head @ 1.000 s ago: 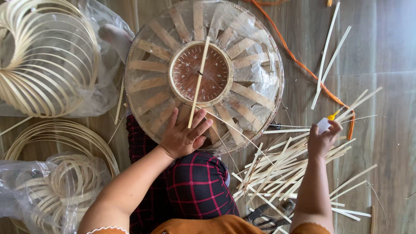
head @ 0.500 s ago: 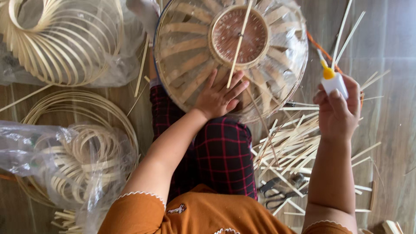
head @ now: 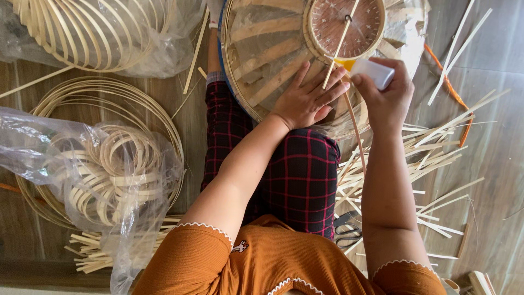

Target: The person assembles a bamboo lamp shade by inserting thin bamboo strips into a central wooden frame, using glue and a knife to trim and secure the components.

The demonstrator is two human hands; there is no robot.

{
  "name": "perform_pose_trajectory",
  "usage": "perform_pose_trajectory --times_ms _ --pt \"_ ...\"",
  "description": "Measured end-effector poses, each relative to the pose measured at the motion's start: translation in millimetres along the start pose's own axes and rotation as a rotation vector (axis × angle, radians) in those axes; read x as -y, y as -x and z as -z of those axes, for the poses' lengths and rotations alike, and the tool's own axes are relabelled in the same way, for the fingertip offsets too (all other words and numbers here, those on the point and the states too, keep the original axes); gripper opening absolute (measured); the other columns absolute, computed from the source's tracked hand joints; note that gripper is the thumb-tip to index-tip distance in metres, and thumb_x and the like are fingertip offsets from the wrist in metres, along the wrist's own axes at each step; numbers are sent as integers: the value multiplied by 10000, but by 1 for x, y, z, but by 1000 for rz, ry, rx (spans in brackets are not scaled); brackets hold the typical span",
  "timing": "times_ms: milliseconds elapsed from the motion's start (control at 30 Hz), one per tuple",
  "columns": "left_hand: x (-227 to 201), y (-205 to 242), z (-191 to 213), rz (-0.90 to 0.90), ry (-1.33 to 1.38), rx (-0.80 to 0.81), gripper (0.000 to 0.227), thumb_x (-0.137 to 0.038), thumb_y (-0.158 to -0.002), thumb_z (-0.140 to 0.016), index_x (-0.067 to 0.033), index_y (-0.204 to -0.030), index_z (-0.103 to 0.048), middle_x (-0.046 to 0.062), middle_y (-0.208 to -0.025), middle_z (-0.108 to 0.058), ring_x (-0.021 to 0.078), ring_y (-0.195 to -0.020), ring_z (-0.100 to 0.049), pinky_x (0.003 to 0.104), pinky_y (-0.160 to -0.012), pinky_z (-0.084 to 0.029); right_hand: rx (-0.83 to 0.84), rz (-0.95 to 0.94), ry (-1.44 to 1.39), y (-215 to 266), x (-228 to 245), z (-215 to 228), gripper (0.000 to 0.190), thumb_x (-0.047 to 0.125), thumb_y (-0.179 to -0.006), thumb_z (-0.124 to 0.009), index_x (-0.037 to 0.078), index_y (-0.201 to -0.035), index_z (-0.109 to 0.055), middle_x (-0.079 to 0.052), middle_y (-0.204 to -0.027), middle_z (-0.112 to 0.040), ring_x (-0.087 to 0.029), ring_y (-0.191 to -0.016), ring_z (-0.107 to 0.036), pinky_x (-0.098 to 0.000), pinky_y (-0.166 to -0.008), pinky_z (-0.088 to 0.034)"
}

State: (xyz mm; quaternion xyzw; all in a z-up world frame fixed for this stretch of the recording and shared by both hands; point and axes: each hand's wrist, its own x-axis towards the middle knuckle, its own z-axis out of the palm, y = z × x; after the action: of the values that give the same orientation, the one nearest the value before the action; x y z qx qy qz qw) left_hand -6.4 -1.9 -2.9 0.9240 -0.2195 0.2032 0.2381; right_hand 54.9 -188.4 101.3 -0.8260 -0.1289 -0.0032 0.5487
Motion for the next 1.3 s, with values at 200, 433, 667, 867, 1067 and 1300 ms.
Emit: perform_pose_trajectory --times_ms 200,433,667,867,1067,1300 --pt "3 1 -6 -3 -23 17 833 -336 -984 -689 -246 -1666 -219 50 -1728 -213 232 -1596 -268 611 -1307 -42 -52 269 344 -11 8 -11 312 152 -984 -882 5 -1141 -657 -110 -1022 -760 -190 -909 -755 -301 -806 -598" --pt "4 3 -13 -12 -61 -29 829 -337 -1022 -676 -276 -1689 -188 40 -1749 -161 211 -1613 -236 582 -1330 3 -3 343 356 -19 13 -17 283 133 -1000 -837 -1 -1127 -623 -120 -1047 -765 -207 -940 -777 -306 -800 -608" --pt "4 6 -16 -8 -73 -27 822 -347 -1027 -668 -275 -1690 -187 40 -1752 -150 212 -1615 -225 582 -1336 -2 18 340 351 -20 22 -18 302 127 -994 -838 -18 -1131 -611 -153 -1017 -748 -217 -905 -768 -310 -754 -631" --pt "6 5 -19 -12 -86 -19 814 -366 -1034 -659 -262 -1685 -182 51 -1746 -151 233 -1610 -222 603 -1326 -11 24 332 380 -22 24 -21 279 136 -987 -824 -4 -1131 -629 -149 -1039 -766 -227 -914 -784 -325 -787 -639" --pt "6 8 -22 -7 -80 2 802 -403 -1037 -649 -246 -1680 -196 57 -1743 -171 241 -1613 -220 612 -1318 -18 24 370 442 -21 22 -20 298 167 -990 -829 7 -1145 -630 -148 -1007 -767 -253 -918 -787 -356 -814 -624" --pt "4 5 -22 3 -104 9 770 -414 -1053 -616 -241 -1679 -203 67 -1741 -184 241 -1612 -220 617 -1312 -9 29 358 431 -24 24 -21 330 212 -1031 -859 11 -1144 -622 -148 -1027 -772 -270 -930 -786 -374 -827 -616"
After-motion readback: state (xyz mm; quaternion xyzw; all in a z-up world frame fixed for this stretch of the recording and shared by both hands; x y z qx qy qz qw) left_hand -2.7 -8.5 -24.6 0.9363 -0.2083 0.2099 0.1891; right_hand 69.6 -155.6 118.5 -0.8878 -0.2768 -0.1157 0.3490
